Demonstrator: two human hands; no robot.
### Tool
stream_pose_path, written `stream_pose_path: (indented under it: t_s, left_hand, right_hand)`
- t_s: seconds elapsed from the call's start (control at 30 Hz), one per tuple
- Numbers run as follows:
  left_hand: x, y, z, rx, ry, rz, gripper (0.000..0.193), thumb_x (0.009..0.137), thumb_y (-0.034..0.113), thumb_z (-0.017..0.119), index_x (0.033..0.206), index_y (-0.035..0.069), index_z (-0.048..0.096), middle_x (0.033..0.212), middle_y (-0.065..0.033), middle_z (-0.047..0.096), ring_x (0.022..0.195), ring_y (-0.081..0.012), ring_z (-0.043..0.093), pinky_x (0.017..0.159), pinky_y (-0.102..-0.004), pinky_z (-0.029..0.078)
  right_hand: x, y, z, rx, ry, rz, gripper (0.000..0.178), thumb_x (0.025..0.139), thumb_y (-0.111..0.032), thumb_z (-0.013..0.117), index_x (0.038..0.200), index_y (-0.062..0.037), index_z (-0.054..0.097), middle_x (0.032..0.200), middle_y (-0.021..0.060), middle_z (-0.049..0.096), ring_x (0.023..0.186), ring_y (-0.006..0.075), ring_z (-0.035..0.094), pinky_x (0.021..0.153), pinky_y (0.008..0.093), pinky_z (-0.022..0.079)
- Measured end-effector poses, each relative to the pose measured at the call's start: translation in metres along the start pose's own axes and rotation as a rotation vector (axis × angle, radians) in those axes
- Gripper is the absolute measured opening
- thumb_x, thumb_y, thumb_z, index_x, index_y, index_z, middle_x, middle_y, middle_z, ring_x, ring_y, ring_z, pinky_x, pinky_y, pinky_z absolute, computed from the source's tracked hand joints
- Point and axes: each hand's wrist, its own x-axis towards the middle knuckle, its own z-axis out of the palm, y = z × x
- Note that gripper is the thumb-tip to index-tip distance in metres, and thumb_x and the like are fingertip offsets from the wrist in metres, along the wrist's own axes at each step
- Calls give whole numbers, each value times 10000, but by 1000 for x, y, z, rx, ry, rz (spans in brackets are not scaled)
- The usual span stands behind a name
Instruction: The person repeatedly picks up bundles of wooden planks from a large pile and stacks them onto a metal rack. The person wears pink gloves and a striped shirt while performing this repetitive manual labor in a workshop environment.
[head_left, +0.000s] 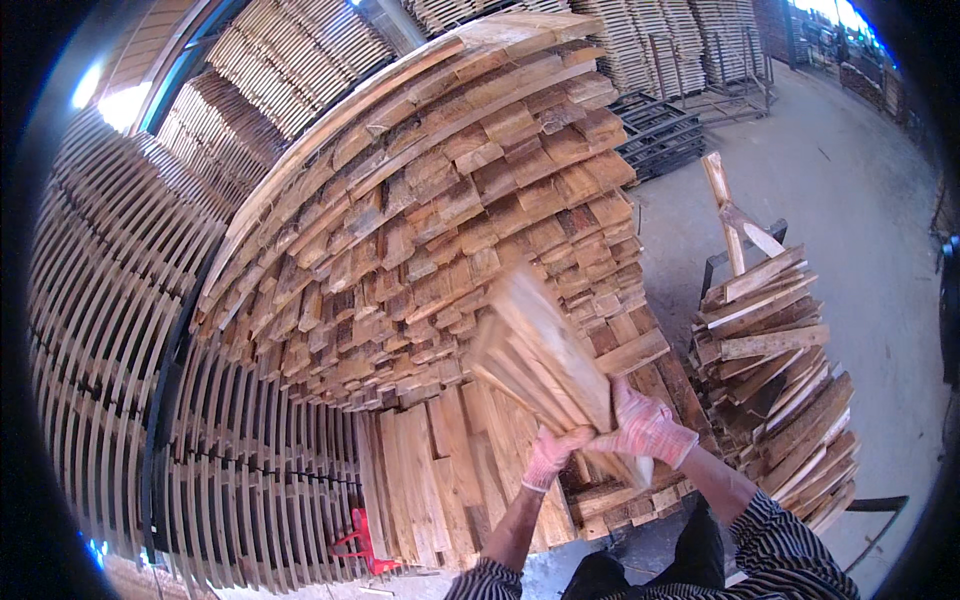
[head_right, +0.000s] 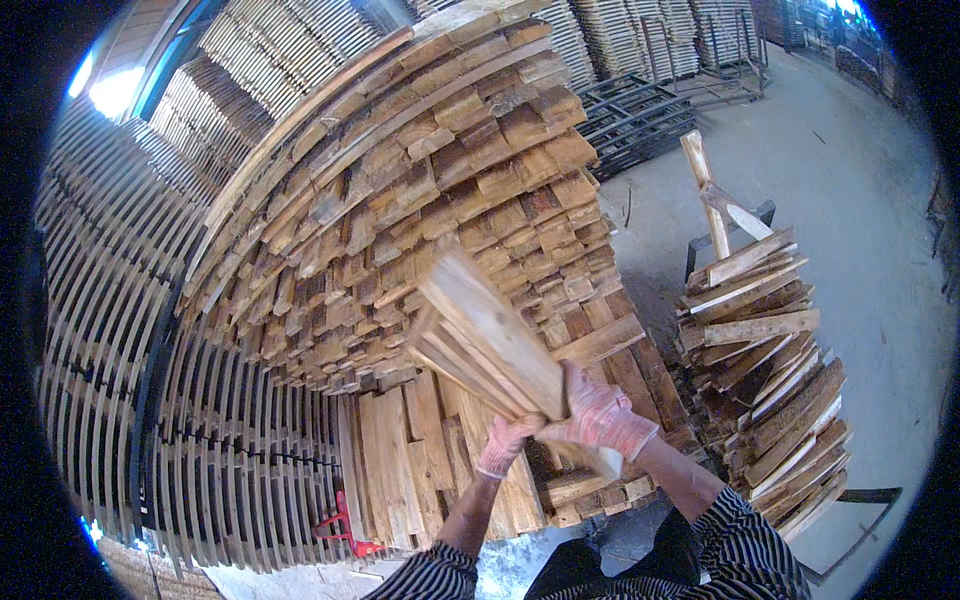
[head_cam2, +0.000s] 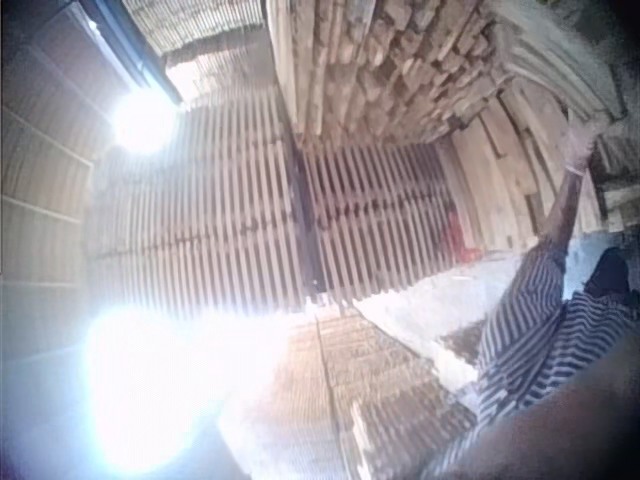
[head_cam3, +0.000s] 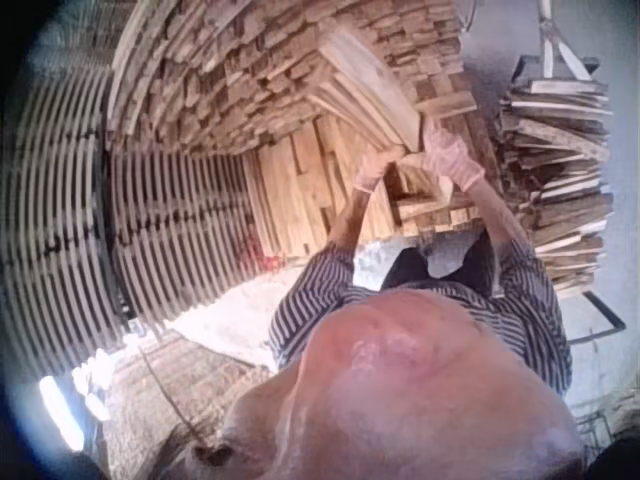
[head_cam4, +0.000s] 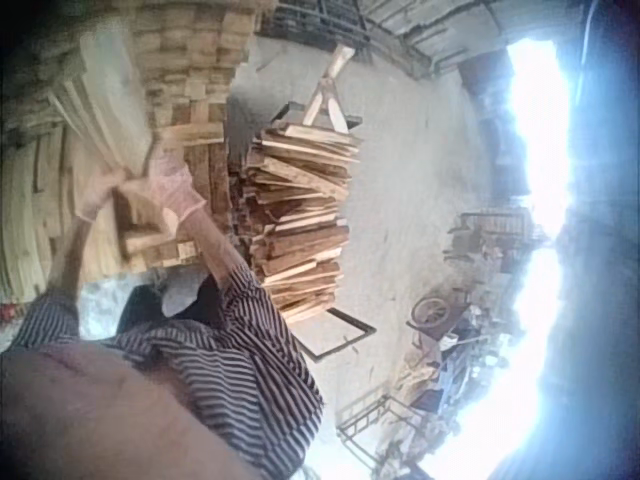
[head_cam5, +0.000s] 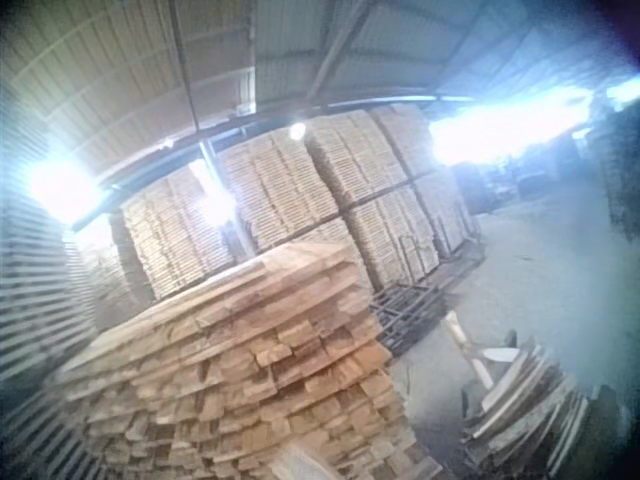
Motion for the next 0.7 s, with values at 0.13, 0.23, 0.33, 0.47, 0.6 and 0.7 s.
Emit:
stream_pose_path:
  t_s: [0.13, 0.23, 0.33, 0.47, 0.6, 0.7]
  left_hand:
    - [-51, 13, 1, -738, 163, -42, 697, 907, 430, 727, 1422, 21, 494, 1349, -126, 620, 1228, -319, 597, 1079, -489, 484]
    - [-80, -11, -18, -1011, 201, -156, 754, 892, 491, 723, 1453, 53, 473, 1388, -137, 590, 1263, -354, 563, 1108, -533, 446]
    - [-103, -57, -46, -963, 435, -200, 799, 856, 519, 753, 1457, 77, 470, 1376, -139, 598, 1260, -357, 566, 1088, -525, 469]
    - [-132, -95, -94, -926, 350, -211, 797, 816, 540, 788, 1401, 60, 540, 1315, -146, 646, 1177, -333, 629, 1036, -497, 515]
    - [-148, -102, -136, -936, 321, -313, 720, 806, 503, 812, 1329, 57, 597, 1205, -138, 700, 1068, -333, 681, 970, -487, 558]
    - [-141, -99, -154, -765, 421, -332, 686, 810, 512, 805, 1299, 71, 610, 1186, -121, 701, 1064, -314, 679, 956, -478, 562]
  right_hand:
    - [-29, -56, 20, 27, 211, -227, 1236, 718, -652, 793, 1548, 23, 174, 1375, 338, 502, 1207, 433, 598, 958, 473, 530]
    - [-47, -76, 75, 55, 222, 0, 1023, 736, -538, 815, 1545, -130, 338, 1375, 247, 532, 1226, 398, 580, 1018, 436, 500]
    - [-53, -62, 132, 234, 127, 166, 898, 726, -527, 823, 1477, -174, 481, 1380, 203, 543, 1221, 392, 585, 1014, 446, 502]
    - [-38, -14, 186, 142, 80, 387, 827, 742, -519, 818, 1452, -211, 526, 1391, 199, 545, 1254, 371, 573, 1028, 442, 495]
    - [29, 27, 224, 14, 215, 427, 756, 835, -509, 737, 1482, -228, 464, 1479, 267, 460, 1327, 421, 507, 1066, 475, 463]
    - [63, 28, 249, 38, 163, 323, 670, 919, -455, 653, 1499, -195, 440, 1523, 252, 412, 1334, 416, 498, 1065, 463, 461]
